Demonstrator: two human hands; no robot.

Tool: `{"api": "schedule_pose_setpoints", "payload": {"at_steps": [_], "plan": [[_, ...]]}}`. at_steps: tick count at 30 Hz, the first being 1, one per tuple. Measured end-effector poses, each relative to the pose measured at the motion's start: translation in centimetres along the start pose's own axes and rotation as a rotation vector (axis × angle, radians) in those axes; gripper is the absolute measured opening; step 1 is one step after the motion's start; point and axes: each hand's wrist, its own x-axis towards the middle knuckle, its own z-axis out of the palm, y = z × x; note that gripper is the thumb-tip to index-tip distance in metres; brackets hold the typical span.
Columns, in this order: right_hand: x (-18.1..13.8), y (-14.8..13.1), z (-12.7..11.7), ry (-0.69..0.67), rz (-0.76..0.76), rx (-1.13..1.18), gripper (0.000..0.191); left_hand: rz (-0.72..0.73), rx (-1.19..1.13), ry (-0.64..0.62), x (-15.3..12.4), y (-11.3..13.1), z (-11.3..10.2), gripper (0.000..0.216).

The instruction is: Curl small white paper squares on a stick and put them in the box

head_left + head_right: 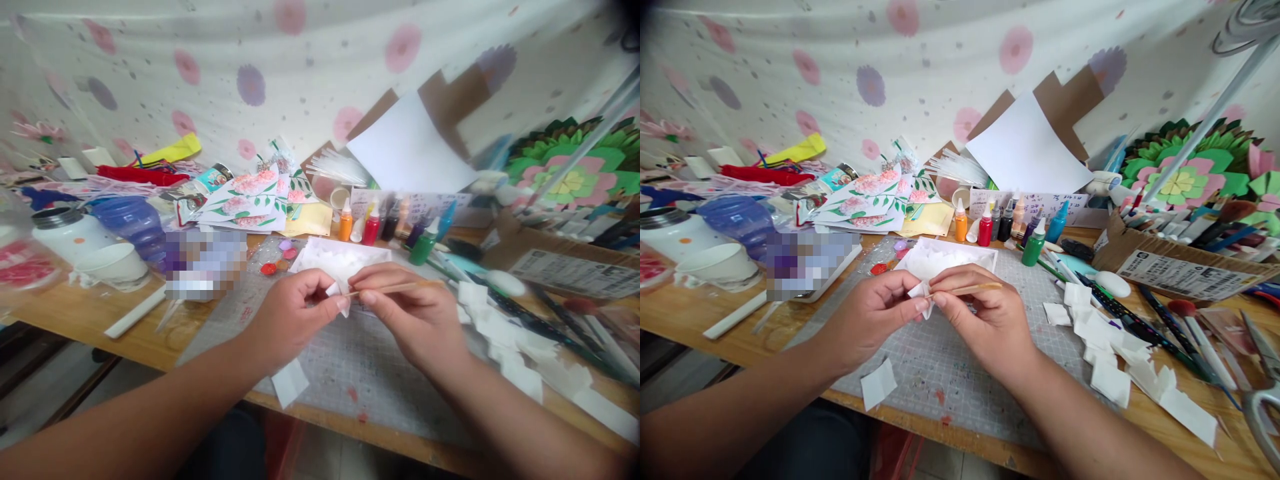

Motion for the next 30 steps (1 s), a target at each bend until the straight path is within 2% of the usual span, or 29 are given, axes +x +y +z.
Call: {"api": "schedule_pose_setpoints", "payload": {"at_steps": [14,21,27,30], "plan": [[-0.17,0.02,0.15,0.073,0.086,0.125,0.014,-0.049,-0.063,0.004,0.15,0.24,-0.10,0.017],[-0.29,0.22,0.12,0.045,0.080,0.156,0.017,-0.048,-0.145,0.016,0.05,-0.27,-0.16,0.016],[-0.07,-0.09,0.18,0.038,0.065,0.147,0.021,-0.057,-0.366,-0.067,-0.03,0.08,-0.04,0.017],[0.01,-0.26,0.25,0.032,0.064,0.142,0.021,-0.076,-0.392,-0.064,0.00,0.01,0.00,0.020]]}}
